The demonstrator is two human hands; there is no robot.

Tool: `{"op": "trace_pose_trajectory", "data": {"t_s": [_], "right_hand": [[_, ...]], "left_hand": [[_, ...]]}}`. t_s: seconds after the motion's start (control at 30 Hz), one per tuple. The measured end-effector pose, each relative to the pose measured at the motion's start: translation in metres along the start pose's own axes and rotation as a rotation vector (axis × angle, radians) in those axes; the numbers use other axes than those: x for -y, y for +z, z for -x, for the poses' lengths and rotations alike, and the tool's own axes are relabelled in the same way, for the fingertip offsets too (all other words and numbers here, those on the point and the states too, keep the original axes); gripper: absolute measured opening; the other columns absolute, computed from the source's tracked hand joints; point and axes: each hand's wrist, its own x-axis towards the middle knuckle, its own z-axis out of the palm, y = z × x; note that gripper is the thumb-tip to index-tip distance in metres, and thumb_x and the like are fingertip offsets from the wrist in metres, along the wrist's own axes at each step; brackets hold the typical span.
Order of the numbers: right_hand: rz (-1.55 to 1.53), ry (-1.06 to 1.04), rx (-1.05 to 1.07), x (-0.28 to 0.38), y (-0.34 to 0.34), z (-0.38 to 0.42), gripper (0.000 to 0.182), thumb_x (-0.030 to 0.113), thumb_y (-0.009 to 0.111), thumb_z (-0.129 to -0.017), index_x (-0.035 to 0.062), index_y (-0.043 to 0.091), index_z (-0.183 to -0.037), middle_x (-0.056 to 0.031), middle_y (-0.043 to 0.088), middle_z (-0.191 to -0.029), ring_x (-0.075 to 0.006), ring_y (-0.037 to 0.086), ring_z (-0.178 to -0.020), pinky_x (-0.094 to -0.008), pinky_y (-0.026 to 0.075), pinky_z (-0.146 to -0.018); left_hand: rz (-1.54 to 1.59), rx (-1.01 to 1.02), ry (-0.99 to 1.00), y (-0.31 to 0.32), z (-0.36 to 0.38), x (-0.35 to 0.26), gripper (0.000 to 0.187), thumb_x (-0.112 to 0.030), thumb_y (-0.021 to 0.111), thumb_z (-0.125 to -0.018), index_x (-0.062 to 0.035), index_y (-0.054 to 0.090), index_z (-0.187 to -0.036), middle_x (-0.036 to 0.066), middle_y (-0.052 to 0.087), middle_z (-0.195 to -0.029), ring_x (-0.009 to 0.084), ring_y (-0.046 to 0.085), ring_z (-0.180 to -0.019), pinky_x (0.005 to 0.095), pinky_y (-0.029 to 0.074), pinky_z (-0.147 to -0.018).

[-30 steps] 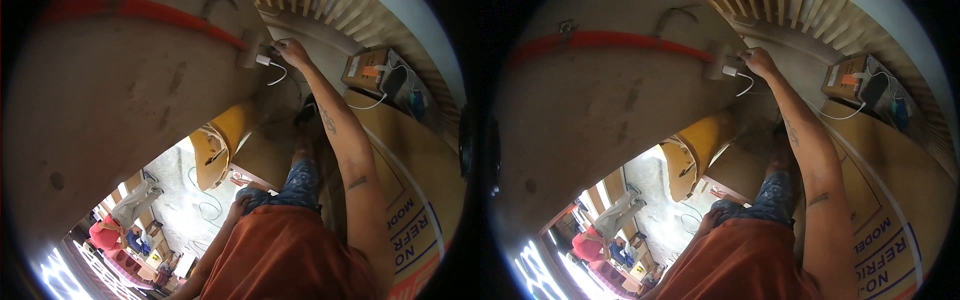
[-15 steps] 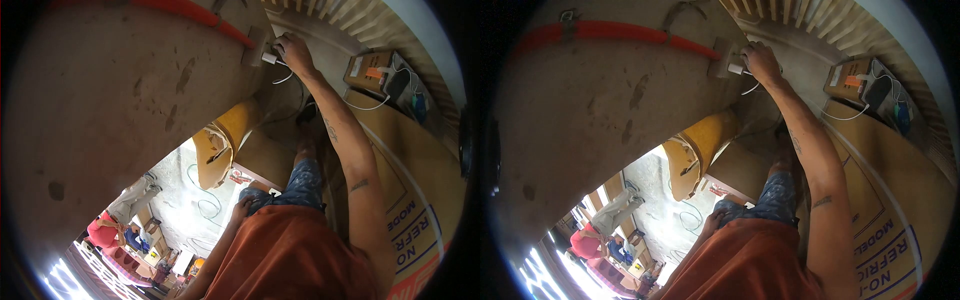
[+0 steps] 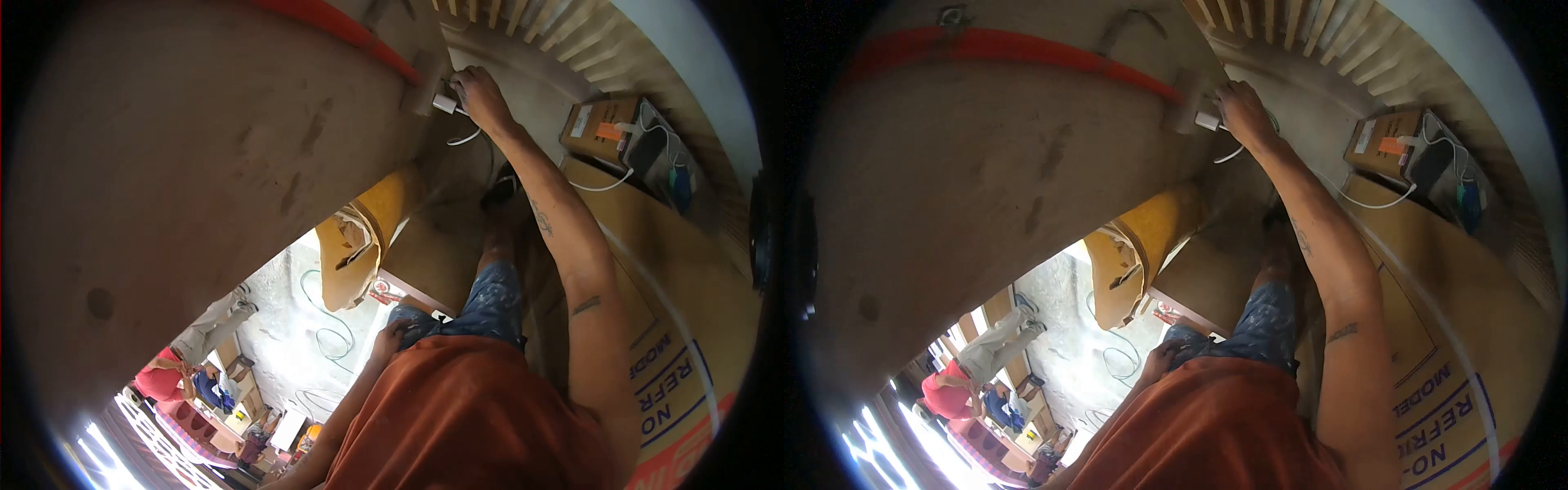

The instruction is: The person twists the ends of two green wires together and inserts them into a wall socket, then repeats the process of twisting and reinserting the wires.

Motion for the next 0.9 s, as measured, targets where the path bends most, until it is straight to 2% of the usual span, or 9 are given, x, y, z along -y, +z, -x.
{"op": "trace_pose_trajectory", "data": {"t_s": [0.17, 0.23, 0.27, 0.33, 0.37, 0.43, 0.67, 0.73, 0.9], "right_hand": [[-0.053, 0.006, 0.001, -0.011, -0.006, 0.003, 0.015, 0.012, 0.064, -0.090, 0.0025, 0.069, -0.100, -0.0157, 0.066, -0.091, -0.0332, 0.063, -0.088, -0.0426, 0.050, -0.081], [-0.244, 0.205, -0.204, -0.013, -0.009, 0.005, 0.018, 0.017, 0.067, -0.089, 0.0035, 0.071, -0.101, -0.0175, 0.068, -0.096, -0.0360, 0.065, -0.087, -0.0442, 0.051, -0.077], [-0.249, 0.181, -0.210, -0.015, -0.012, 0.002, 0.018, 0.017, 0.067, -0.089, 0.0035, 0.071, -0.101, -0.0175, 0.068, -0.096, -0.0360, 0.065, -0.087, -0.0442, 0.051, -0.077], [-0.286, 0.402, -0.038, -0.020, -0.012, 0.001, 0.025, 0.025, 0.068, -0.090, 0.0015, 0.071, -0.097, -0.0185, 0.069, -0.092, -0.0351, 0.067, -0.086, -0.0411, 0.051, -0.076], [-0.286, 0.389, -0.035, -0.023, -0.011, -0.002, 0.025, 0.025, 0.068, -0.090, 0.0015, 0.071, -0.097, -0.0185, 0.069, -0.092, -0.0351, 0.067, -0.086, -0.0411, 0.051, -0.076], [-0.319, 0.473, 0.195, -0.031, -0.008, -0.009, 0.032, 0.031, 0.069, -0.088, 0.0000, 0.072, -0.093, -0.0203, 0.070, -0.084, -0.0328, 0.068, -0.080, -0.0390, 0.051, -0.074], [-0.358, 0.560, 0.273, -0.043, 0.009, -0.013, 0.035, 0.032, 0.070, -0.087, -0.0029, 0.073, -0.089, -0.0223, 0.070, -0.080, -0.0293, 0.066, -0.069, -0.0412, 0.048, -0.069], [-0.429, 0.541, 0.169, -0.042, 0.015, -0.012, 0.036, 0.031, 0.070, -0.087, -0.0046, 0.072, -0.088, -0.0215, 0.069, -0.077, -0.0267, 0.065, -0.065, -0.0420, 0.046, -0.066], [-0.404, 0.568, 0.184, -0.042, 0.015, -0.008, 0.036, 0.031, 0.069, -0.087, -0.0048, 0.072, -0.092, -0.0217, 0.070, -0.081, -0.0290, 0.066, -0.069, -0.0415, 0.047, -0.069]], "left_hand": [[-0.004, -0.024, 0.014, -0.009, 0.002, -0.007, 0.040, -0.009, 0.045, -0.090, -0.0076, 0.062, -0.126, 0.016, 0.067, -0.121, 0.0312, 0.062, -0.117, 0.0377, 0.046, -0.101], [-0.054, -0.027, -0.068, -0.011, 0.008, -0.020, 0.037, -0.011, 0.046, -0.094, -0.0032, 0.061, -0.127, 0.014, 0.067, -0.122, 0.0250, 0.062, -0.117, 0.0337, 0.044, -0.104], [-0.045, -0.045, -0.054, -0.011, 0.006, -0.018, 0.037, -0.011, 0.046, -0.094, -0.0032, 0.061, -0.127, 0.014, 0.067, -0.122, 0.0250, 0.062, -0.117, 0.0337, 0.044, -0.104], [-0.024, -0.051, 0.004, -0.009, 0.005, 0.004, 0.037, -0.011, 0.046, -0.093, -0.0033, 0.062, -0.127, 0.014, 0.067, -0.123, 0.0256, 0.061, -0.118, 0.0341, 0.044, -0.104], [-0.015, -0.059, 0.008, -0.008, 0.004, 0.008, 0.037, -0.011, 0.046, -0.093, -0.0033, 0.062, -0.127, 0.014, 0.067, -0.123, 0.0256, 0.061, -0.118, 0.0341, 0.044, -0.104], [0.065, -0.078, -0.011, -0.006, 0.004, 0.016, 0.039, -0.010, 0.045, -0.090, -0.0052, 0.063, -0.124, 0.016, 0.067, -0.121, 0.0307, 0.062, -0.116, 0.0374, 0.045, -0.102], [0.089, -0.094, 0.004, -0.001, 0.014, 0.024, 0.040, -0.008, 0.044, -0.088, -0.0050, 0.063, -0.124, 0.016, 0.067, -0.120, 0.0290, 0.062, -0.116, 0.0365, 0.045, -0.103], [0.083, -0.103, 0.001, -0.001, 0.015, 0.020, 0.040, -0.007, 0.044, -0.088, -0.0052, 0.063, -0.123, 0.016, 0.067, -0.119, 0.0300, 0.062, -0.116, 0.0365, 0.045, -0.103], [0.072, -0.098, 0.027, 0.000, 0.008, 0.023, 0.041, -0.007, 0.045, -0.088, -0.0050, 0.063, -0.124, 0.016, 0.067, -0.121, 0.0295, 0.061, -0.117, 0.0368, 0.044, -0.104]]}}
